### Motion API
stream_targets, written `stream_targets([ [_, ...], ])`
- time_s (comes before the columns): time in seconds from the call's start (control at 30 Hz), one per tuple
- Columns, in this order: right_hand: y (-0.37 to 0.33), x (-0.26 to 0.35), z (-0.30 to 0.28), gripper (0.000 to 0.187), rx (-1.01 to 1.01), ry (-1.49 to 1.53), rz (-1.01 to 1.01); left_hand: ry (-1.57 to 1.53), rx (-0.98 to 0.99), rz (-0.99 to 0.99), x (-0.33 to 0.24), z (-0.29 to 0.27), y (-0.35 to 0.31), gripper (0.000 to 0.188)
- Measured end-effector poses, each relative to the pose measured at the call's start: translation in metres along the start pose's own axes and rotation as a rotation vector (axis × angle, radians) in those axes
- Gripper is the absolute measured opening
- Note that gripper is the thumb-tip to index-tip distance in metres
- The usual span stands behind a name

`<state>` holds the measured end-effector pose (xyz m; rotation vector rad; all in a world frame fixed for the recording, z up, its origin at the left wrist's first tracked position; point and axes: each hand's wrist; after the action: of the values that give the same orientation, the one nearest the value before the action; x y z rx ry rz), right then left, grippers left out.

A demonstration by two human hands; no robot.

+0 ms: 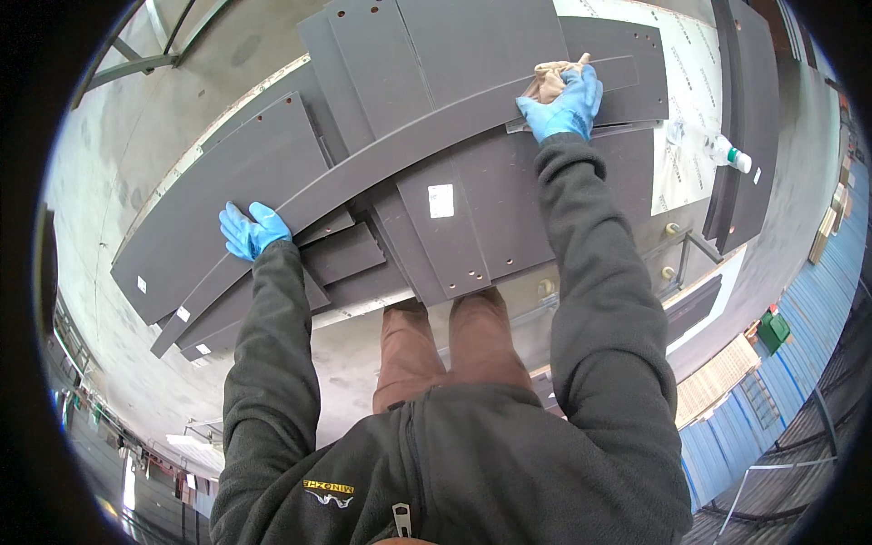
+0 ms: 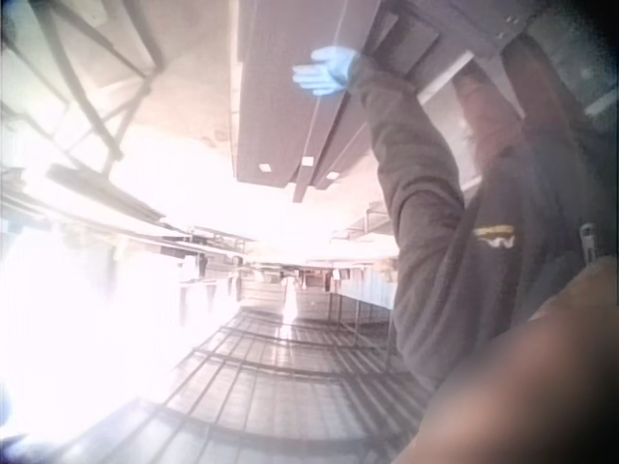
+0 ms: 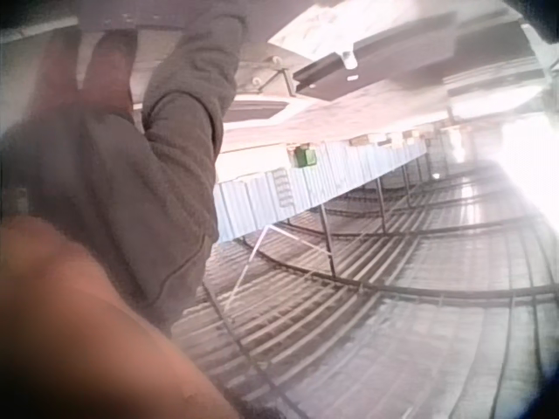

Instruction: The person wipes the surfaces of several dark gray rectangular panels with a cloth, occasionally flipping them over to clean both sides. The person also picks up a plastic bottle and pours liquid onto the cloth before continuing to wipe the panels.

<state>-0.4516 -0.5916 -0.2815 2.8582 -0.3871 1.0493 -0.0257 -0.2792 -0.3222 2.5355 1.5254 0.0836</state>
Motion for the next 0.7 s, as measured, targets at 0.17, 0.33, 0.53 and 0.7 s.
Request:
stream_targets([
  [0.17,-0.014,0.021,0.006,0.102,0.094,-0.54,0.018,0.002,-0.004,0.015,-0.002,-0.003,0.001,0.064],
  [0.33,-0.016,0.041,0.003,0.111,0.116,-0.488,0.093,0.014,0.006,0.013,-0.004,-0.005,0.001,0.064],
  [0.53,-0.019,0.047,0.006,0.109,0.125,-0.563,0.153,-0.001,0.002,0.008,-0.004,-0.005,0.001,0.064],
  [0.7,-0.018,0.05,0.004,0.105,0.106,-0.505,0.098,0.005,-0.004,0.01,-0.003,-0.004,0.001,0.064],
])
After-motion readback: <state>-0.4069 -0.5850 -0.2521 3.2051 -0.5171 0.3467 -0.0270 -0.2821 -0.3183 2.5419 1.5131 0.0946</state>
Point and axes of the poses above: each hand's wrist, its own y-axis towards the middle knuckle, its own z-axis out of the palm, x = y × z, and after that the axes turned 10 degrees about -x, right-handed
